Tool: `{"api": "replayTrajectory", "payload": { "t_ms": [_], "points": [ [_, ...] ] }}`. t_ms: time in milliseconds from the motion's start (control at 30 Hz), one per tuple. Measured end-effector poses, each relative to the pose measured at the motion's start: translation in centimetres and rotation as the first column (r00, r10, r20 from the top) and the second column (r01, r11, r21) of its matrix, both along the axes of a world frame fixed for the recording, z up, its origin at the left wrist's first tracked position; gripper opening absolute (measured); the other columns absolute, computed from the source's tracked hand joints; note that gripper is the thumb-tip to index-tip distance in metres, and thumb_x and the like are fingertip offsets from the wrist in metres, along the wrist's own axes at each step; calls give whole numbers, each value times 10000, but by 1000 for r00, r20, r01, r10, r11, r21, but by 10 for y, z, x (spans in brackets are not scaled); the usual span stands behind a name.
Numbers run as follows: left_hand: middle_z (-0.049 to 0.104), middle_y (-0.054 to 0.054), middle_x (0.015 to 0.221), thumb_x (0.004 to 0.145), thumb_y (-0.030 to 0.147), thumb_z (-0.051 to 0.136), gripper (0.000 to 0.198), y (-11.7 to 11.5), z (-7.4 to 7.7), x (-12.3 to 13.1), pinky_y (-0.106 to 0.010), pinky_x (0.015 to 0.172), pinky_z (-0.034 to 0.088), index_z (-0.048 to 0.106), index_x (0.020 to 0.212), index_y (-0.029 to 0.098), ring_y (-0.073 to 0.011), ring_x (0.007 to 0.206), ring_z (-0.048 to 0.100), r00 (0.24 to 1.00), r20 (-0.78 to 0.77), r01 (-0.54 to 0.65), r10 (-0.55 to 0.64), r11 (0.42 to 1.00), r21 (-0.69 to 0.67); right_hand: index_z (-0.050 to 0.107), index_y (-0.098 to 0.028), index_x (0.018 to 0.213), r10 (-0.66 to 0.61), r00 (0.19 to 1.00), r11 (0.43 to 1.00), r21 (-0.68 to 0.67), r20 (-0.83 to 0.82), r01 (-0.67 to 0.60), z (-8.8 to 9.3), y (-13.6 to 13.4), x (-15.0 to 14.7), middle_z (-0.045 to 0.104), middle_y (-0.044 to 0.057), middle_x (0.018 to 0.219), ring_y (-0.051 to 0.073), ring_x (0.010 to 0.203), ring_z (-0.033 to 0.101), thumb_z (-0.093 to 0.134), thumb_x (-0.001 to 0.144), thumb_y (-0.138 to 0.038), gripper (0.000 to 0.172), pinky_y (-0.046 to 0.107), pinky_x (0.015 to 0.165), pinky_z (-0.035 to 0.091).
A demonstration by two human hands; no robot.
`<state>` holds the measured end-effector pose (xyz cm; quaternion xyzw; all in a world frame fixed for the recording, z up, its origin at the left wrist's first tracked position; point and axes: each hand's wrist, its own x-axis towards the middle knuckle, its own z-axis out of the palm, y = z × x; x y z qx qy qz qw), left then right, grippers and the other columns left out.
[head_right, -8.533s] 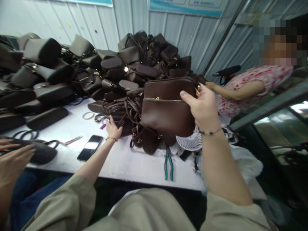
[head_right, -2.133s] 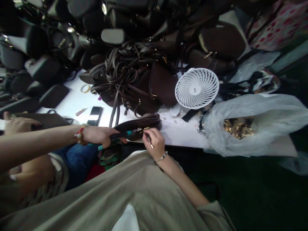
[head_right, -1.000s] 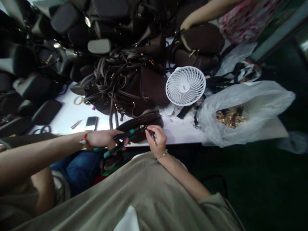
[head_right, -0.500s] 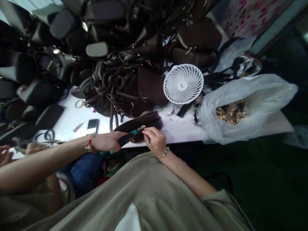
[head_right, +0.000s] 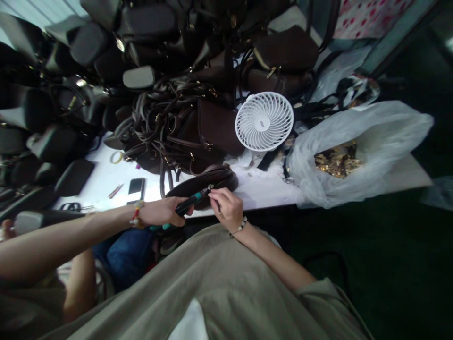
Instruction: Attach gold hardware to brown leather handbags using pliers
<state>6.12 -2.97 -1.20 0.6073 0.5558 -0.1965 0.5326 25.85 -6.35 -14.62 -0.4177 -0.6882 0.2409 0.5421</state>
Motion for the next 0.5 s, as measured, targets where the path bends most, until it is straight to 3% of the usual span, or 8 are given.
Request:
{"api": "replayTrajectory", "payload": {
  "t_ms": [133,267,333,433,500],
  "points": [
    [565,2,689,465,208,518,192,-8,-14,-2,-245,524,383,557,648,165,-123,575,506,988,51,-140,144,987,-74,702,-207,971,-17,1000,999,32,19,17,-1,0,-3,722,59,996,150,919,705,601,915,-128,140,264,789,584],
    [594,-22,687,442,201,491,168,-9,-18,-5,-263,507,434,554,591,158,-135,553,535,964,82,-243,254,963,-121,702,-214,960,-42,998,998,52,39,39,1,-2,-4,721,50,981,150,914,705,596,909,-117,152,257,782,578],
    [620,-41,721,438,182,499,179,-7,-14,-9,-253,502,447,581,595,152,-154,618,565,957,104,-253,271,955,-155,687,-221,1038,19,999,999,44,38,-21,5,-2,5,714,54,1016,160,939,699,607,907,-140,174,271,806,582],
    [666,-67,802,457,158,529,198,-5,-4,-16,-235,550,489,628,629,152,-227,878,634,939,187,-247,290,944,-220,602,-235,1242,141,990,989,57,-28,-139,16,10,31,663,95,1192,227,1112,650,668,886,-296,367,374,950,572],
    [683,-60,831,476,146,551,245,-7,3,-17,-237,602,515,669,691,152,-238,961,635,927,246,-221,284,941,-255,523,-233,1349,128,985,992,31,-119,-125,26,31,49,580,128,1343,275,1259,568,687,864,-435,550,444,1039,527]
  ]
}}
